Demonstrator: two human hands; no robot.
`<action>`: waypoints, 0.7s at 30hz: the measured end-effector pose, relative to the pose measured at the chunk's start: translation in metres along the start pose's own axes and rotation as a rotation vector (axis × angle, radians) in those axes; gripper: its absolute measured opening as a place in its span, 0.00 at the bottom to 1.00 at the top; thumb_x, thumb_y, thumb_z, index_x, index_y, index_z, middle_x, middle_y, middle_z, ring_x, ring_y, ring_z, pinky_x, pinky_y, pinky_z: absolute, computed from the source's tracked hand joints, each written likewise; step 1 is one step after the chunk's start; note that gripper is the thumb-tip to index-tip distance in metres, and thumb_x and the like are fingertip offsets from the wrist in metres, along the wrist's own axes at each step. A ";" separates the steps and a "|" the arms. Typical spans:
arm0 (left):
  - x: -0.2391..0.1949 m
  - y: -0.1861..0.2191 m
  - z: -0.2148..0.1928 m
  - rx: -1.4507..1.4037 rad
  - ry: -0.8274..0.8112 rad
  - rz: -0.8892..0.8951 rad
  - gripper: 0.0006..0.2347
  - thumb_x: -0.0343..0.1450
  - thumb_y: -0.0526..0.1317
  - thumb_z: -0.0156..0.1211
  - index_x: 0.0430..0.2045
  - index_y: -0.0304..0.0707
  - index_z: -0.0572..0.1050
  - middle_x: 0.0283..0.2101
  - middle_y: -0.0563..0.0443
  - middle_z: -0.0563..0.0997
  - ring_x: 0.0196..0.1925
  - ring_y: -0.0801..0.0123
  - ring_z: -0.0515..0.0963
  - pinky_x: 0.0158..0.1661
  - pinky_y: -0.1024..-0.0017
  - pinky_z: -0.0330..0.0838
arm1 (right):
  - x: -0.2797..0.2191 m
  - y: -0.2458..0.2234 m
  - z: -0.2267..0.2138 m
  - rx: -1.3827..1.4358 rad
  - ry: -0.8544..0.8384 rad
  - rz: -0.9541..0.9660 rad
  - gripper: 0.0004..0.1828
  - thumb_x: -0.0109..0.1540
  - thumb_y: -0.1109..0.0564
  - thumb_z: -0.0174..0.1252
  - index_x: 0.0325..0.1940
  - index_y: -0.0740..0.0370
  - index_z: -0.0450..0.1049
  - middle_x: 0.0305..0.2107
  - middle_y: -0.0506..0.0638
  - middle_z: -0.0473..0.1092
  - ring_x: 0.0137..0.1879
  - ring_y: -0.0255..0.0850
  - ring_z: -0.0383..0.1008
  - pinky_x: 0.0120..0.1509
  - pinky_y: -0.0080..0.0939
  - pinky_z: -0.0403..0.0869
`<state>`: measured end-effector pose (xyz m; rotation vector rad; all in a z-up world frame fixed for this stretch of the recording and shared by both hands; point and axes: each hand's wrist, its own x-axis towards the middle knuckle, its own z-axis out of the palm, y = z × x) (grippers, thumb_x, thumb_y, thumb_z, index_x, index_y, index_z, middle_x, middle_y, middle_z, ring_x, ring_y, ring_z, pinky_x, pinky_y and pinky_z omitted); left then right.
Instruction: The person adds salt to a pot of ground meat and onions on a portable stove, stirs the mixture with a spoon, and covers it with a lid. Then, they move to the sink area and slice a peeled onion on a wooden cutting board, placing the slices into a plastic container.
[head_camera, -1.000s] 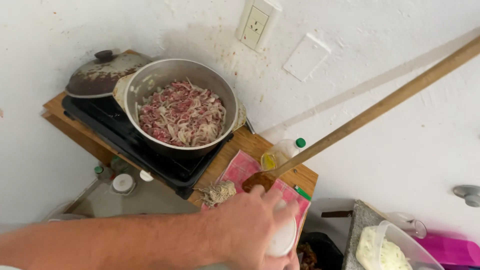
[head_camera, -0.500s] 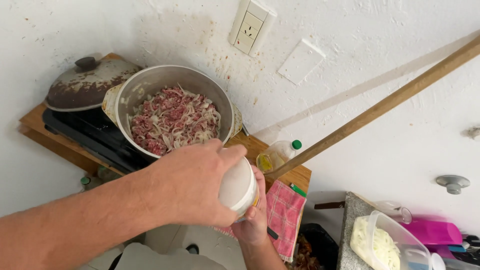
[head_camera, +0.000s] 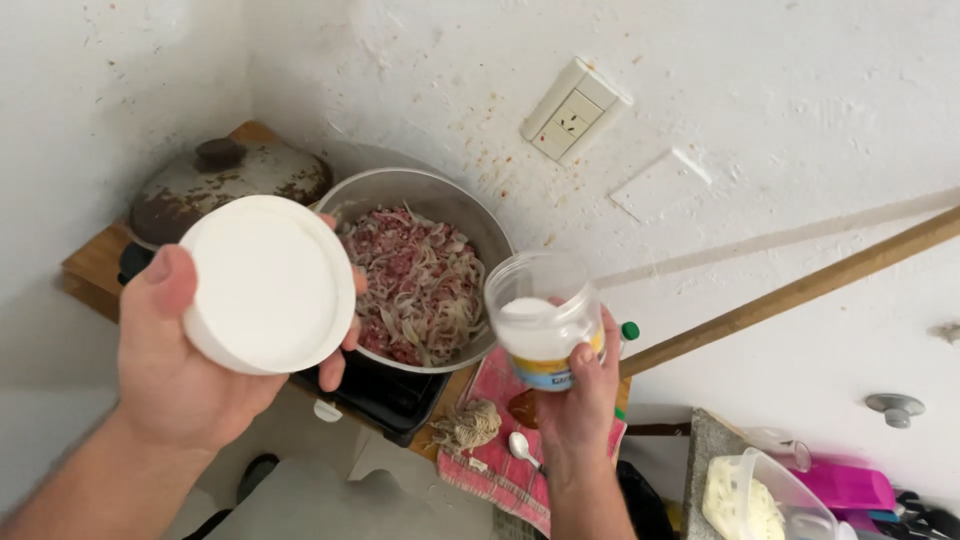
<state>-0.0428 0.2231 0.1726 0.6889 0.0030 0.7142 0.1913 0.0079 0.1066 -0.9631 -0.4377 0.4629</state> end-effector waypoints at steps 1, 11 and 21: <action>-0.004 0.007 -0.012 -0.035 0.031 -0.007 0.34 0.68 0.60 0.70 0.52 0.21 0.72 0.39 0.26 0.80 0.28 0.47 0.80 0.15 0.60 0.75 | 0.004 -0.002 0.006 -0.081 0.087 0.005 0.53 0.43 0.44 0.79 0.65 0.59 0.60 0.50 0.62 0.74 0.53 0.53 0.76 0.53 0.54 0.77; -0.029 0.056 -0.097 -0.070 0.101 -0.029 0.39 0.68 0.62 0.82 0.57 0.23 0.72 0.42 0.26 0.82 0.29 0.47 0.83 0.17 0.61 0.76 | 0.024 0.004 0.047 -0.350 0.160 -0.017 0.50 0.43 0.44 0.74 0.65 0.59 0.62 0.52 0.58 0.70 0.52 0.49 0.73 0.51 0.52 0.76; -0.028 0.076 -0.133 -0.093 0.132 -0.035 0.41 0.67 0.63 0.85 0.59 0.25 0.71 0.45 0.28 0.81 0.30 0.48 0.82 0.18 0.62 0.76 | 0.036 0.005 0.089 -0.473 0.106 -0.020 0.51 0.43 0.45 0.75 0.66 0.60 0.62 0.50 0.58 0.70 0.51 0.50 0.74 0.48 0.50 0.78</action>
